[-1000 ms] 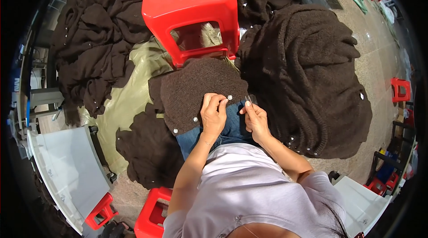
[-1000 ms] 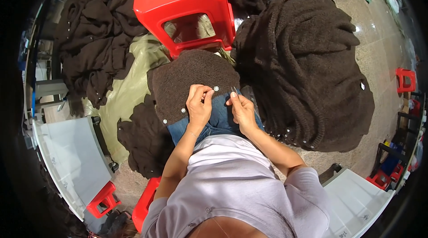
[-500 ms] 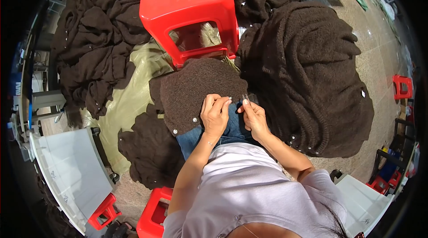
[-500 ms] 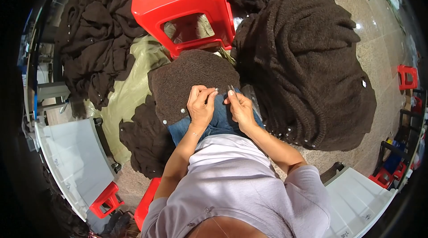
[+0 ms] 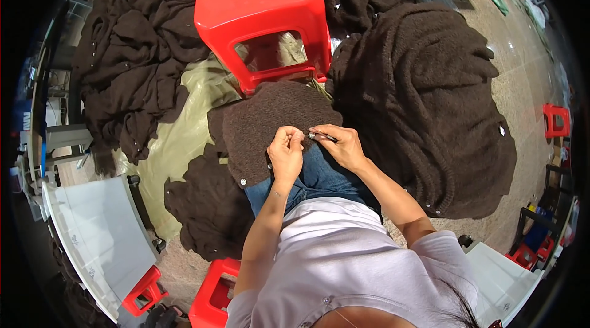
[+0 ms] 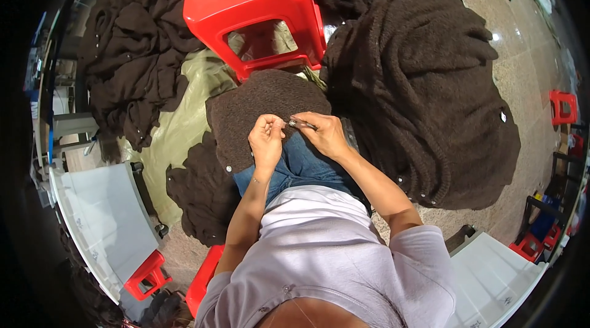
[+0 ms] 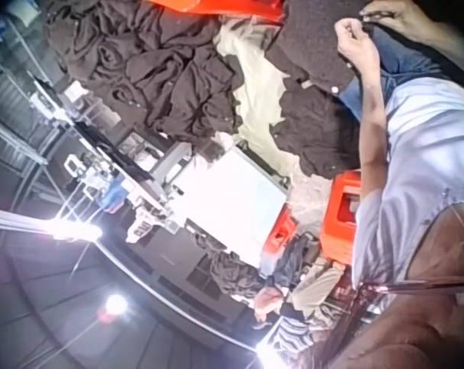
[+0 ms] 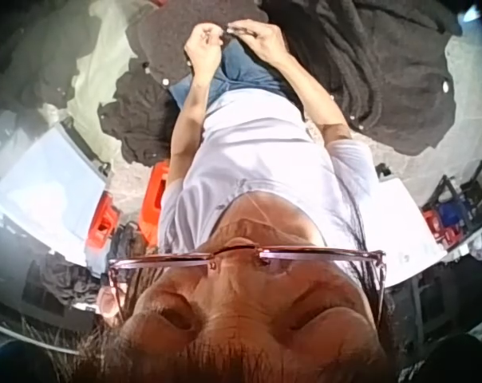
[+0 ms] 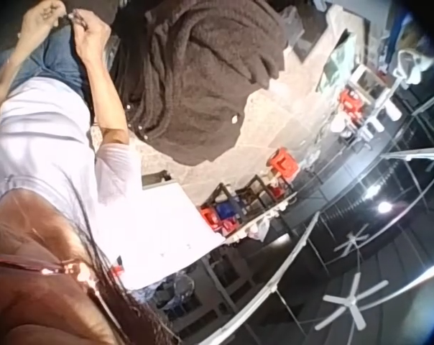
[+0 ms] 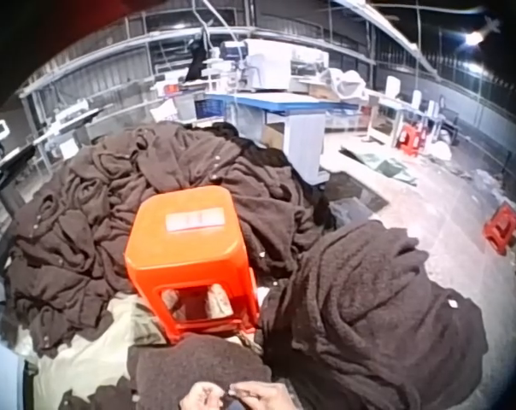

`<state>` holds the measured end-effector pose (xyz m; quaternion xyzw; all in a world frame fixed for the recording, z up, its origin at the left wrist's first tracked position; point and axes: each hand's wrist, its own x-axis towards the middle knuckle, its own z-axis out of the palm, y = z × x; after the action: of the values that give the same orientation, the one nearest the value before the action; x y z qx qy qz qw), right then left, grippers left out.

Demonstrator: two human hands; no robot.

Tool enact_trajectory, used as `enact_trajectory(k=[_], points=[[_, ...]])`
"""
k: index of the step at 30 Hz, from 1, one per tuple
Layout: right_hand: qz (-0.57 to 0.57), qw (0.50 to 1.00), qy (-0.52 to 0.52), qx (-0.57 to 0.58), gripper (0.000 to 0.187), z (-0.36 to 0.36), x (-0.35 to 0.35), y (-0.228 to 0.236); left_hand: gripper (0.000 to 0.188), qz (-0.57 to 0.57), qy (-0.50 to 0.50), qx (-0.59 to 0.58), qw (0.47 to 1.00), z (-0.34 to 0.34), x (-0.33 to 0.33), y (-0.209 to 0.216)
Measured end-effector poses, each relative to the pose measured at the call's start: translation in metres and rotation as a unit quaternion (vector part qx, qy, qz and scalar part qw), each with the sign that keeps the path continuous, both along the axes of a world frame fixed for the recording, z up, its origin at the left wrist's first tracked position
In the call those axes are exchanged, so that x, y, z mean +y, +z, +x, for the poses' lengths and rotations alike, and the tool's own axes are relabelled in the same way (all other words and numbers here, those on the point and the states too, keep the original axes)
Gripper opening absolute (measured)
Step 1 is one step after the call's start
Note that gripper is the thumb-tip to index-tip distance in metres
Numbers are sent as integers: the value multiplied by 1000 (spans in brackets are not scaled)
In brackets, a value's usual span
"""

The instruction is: Fastening or checking metal snaps on fabric pieces in a sewing factory.

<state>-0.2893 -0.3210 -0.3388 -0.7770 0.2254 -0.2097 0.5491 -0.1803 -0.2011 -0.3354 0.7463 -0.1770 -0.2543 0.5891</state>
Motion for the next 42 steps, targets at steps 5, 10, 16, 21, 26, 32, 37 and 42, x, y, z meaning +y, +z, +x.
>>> enact_trajectory(k=[5, 10, 16, 21, 26, 32, 37, 42], points=[[75, 996, -36, 13, 15, 4, -1, -4, 9, -72, 70, 18, 995, -5, 4, 2], [201, 977, -16, 74, 17, 4, -14, -5, 8, -40, 11, -361, 932, -11, 4, 13], [317, 947, -50, 0, 14, 4, -12, -16, 9, -28, -46, -312, 949, -25, 11, 3], [365, 926, -94, 38, 9, -7, -12, -10, 9, -11, 35, -237, 971, -25, 12, -2], [378, 918, -111, 31, 6, -11, -12, -10, 33, 7, -142, -425, 894, -13, 6, 13], [313, 944, -105, 11, 10, -14, -3, -3, 18, 22, -108, -352, 929, -14, -3, 12], [468, 880, -58, 45, 57, -25, 11, 23, 4, -19, -11, -45, 999, -12, 10, -2], [467, 870, -38, 153, 50, -23, 27, 29, 5, -106, 8, 62, 992, -13, 10, -5]])
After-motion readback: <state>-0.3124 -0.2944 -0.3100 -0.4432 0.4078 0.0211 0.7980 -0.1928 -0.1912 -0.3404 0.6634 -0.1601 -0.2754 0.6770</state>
